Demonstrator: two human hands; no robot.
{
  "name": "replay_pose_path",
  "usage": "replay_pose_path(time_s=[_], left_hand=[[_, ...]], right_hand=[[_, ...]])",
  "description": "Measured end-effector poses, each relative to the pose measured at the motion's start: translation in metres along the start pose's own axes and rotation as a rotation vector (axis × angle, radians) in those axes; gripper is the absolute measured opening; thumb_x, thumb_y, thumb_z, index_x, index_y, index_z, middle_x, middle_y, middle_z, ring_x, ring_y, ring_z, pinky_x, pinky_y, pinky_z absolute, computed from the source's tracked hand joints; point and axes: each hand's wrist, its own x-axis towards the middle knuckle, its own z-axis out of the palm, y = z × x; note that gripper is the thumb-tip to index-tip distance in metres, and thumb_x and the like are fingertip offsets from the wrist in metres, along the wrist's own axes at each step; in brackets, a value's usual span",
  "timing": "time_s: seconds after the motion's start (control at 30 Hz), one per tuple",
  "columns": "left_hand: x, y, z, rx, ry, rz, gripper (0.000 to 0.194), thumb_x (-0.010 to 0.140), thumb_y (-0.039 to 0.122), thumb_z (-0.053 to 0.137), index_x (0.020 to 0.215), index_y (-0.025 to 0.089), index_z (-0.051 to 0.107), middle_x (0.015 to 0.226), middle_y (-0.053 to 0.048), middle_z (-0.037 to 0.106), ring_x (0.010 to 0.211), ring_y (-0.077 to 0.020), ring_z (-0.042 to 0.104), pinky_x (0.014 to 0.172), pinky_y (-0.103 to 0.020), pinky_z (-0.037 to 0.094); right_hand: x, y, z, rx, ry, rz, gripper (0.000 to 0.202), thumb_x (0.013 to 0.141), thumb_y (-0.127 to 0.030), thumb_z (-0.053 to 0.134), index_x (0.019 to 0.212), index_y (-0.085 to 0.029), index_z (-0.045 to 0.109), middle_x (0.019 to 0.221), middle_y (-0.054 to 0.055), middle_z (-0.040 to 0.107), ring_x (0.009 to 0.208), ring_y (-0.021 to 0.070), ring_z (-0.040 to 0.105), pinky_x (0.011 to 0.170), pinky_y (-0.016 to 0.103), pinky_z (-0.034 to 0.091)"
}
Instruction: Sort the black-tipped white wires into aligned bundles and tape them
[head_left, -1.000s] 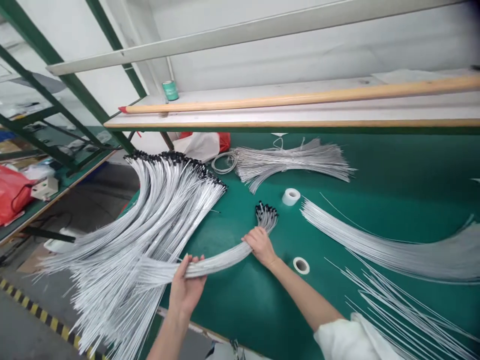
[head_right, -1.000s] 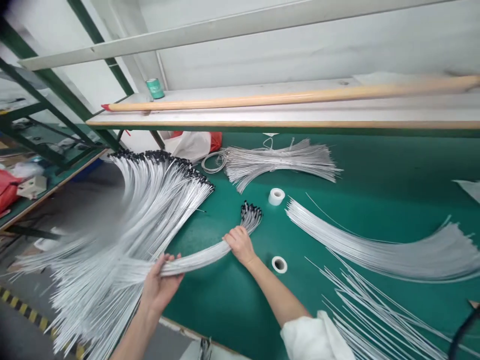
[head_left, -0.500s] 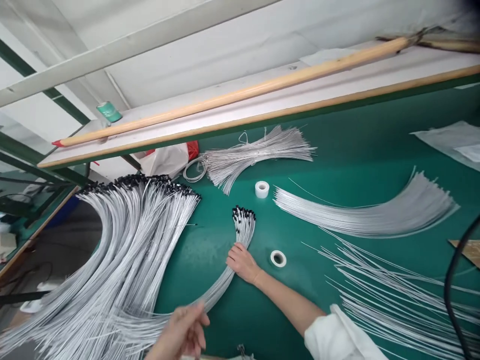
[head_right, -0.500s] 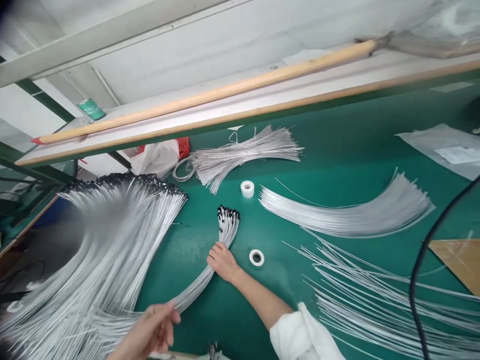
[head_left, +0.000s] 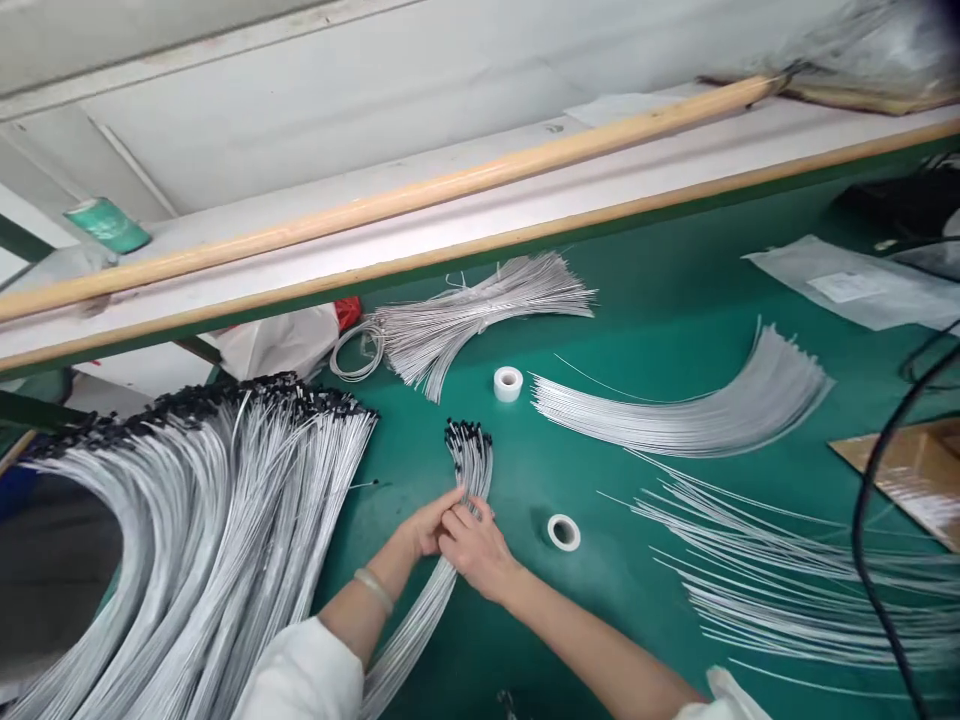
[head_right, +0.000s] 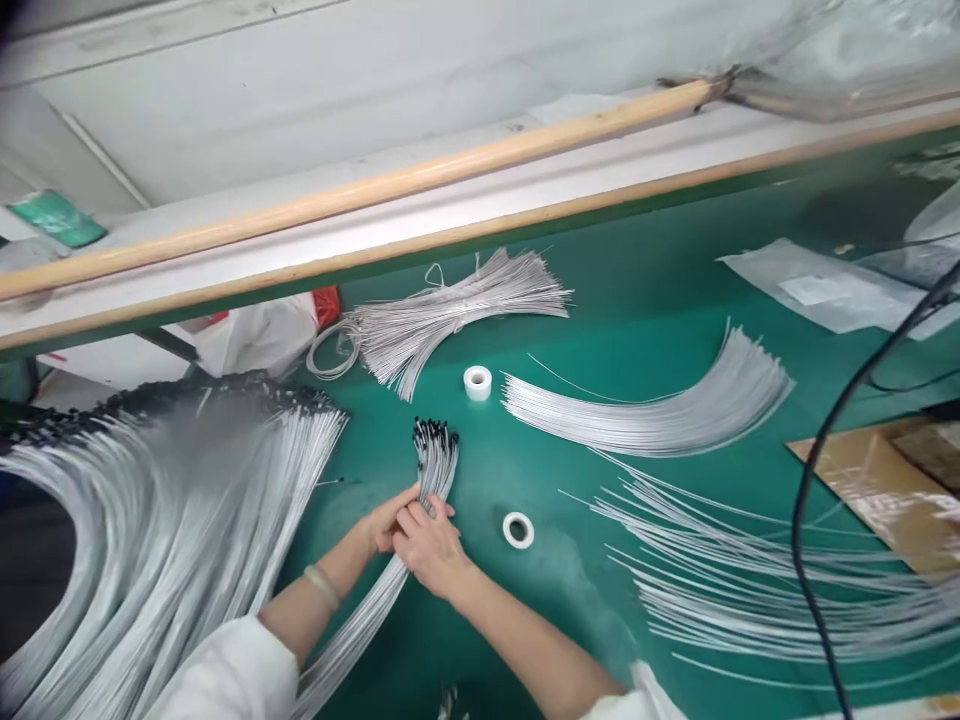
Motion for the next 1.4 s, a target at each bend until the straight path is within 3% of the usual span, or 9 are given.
replay_pose_path(time_s=[0.07,0.23,0.4,0.47,0.57,0.67,0.9,1.07,1.4], left_hand=[[0.009,0.002,-0.003,-0.033,-0.027,-0.011,0.035,0.068,0.046,0.059,0.057,0.013,0.057,0.051,-0.002,0.059,0.054,-0.0139,0.058,0.06,-0.025,0.045],[0.024,0.003,-0.01,-0.066,-0.035,0.01,0.018,0.066,0.029,0.065,0.061,0.013,0.056,0.046,0.001,0.057,0.044,-0.0104,0.055,0.051,-0.021,0.044],[0.01,-0.001,-0.005,-0.054,-0.064,0.062,0.019,0.064,0.026,0.067,0.07,0.01,0.06,0.056,-0.005,0.063,0.052,-0.0159,0.061,0.052,-0.026,0.047],[0.002,-0.002,0.001,-0.043,-0.061,0.107,0.02,0.061,0.022,0.07,0.072,0.008,0.061,0.062,-0.007,0.065,0.054,-0.0158,0.062,0.052,-0.025,0.047],[-0.005,-0.003,0.008,-0.024,-0.028,0.169,0.025,0.058,0.022,0.073,0.076,0.008,0.061,0.056,-0.005,0.064,0.046,-0.0128,0.059,0.048,-0.022,0.045],[-0.009,-0.003,0.012,-0.015,0.01,0.203,0.029,0.064,0.033,0.069,0.079,0.009,0.061,0.05,-0.004,0.061,0.041,-0.0112,0.056,0.044,-0.02,0.043],[-0.014,-0.004,0.013,-0.109,0.018,0.211,0.04,0.061,0.034,0.071,0.09,0.009,0.061,0.078,-0.011,0.068,0.056,-0.0185,0.063,0.052,-0.028,0.049],[-0.014,-0.006,0.012,-0.136,0.087,0.238,0.036,0.057,0.027,0.075,0.084,0.009,0.061,0.067,-0.007,0.066,0.054,-0.0182,0.062,0.055,-0.031,0.05],[-0.01,-0.007,0.013,-0.136,0.127,0.25,0.029,0.055,0.023,0.075,0.076,0.008,0.063,0.061,-0.005,0.065,0.048,-0.0131,0.058,0.045,-0.023,0.044]], right_hand=[[-0.001,-0.005,-0.005,0.014,-0.068,0.102,0.013,0.075,-0.012,0.052,0.085,-0.018,0.058,0.089,0.007,0.058,0.089,0.0212,0.047,0.087,0.045,0.03],[-0.024,-0.01,-0.028,0.358,-0.12,0.301,0.062,0.061,-0.008,0.054,0.121,-0.019,0.043,0.123,0.012,0.045,0.113,0.0287,0.036,0.093,0.05,0.026],[-0.02,0.01,-0.027,0.91,0.353,1.179,0.039,0.073,-0.032,0.053,0.11,-0.018,0.05,0.104,0.011,0.056,0.09,0.022,0.054,0.071,0.034,0.045],[-0.006,0.022,-0.021,1.154,0.406,1.37,0.039,0.067,-0.043,0.06,0.095,-0.015,0.058,0.083,0.007,0.061,0.071,0.0186,0.057,0.059,0.029,0.045],[0.013,0.034,-0.017,1.419,0.403,1.356,0.03,0.059,-0.043,0.068,0.067,-0.016,0.061,0.056,-0.001,0.056,0.049,0.0113,0.049,0.047,0.023,0.037],[0.018,0.038,-0.02,1.45,0.474,1.283,0.026,0.054,-0.038,0.073,0.052,-0.016,0.058,0.045,-0.005,0.05,0.042,0.0076,0.04,0.044,0.022,0.033],[0.005,0.039,-0.023,1.529,0.403,1.247,0.029,0.062,-0.042,0.068,0.057,-0.013,0.064,0.045,-0.001,0.052,0.041,0.0081,0.04,0.04,0.022,0.031],[0.003,0.04,-0.023,1.539,0.375,1.254,0.028,0.063,-0.041,0.068,0.064,-0.013,0.069,0.052,0.001,0.058,0.047,0.0099,0.046,0.043,0.022,0.036],[0.004,0.039,-0.021,1.756,0.546,1.413,0.023,0.043,-0.025,0.081,0.058,-0.016,0.066,0.052,-0.002,0.059,0.047,0.0095,0.05,0.049,0.024,0.043]])
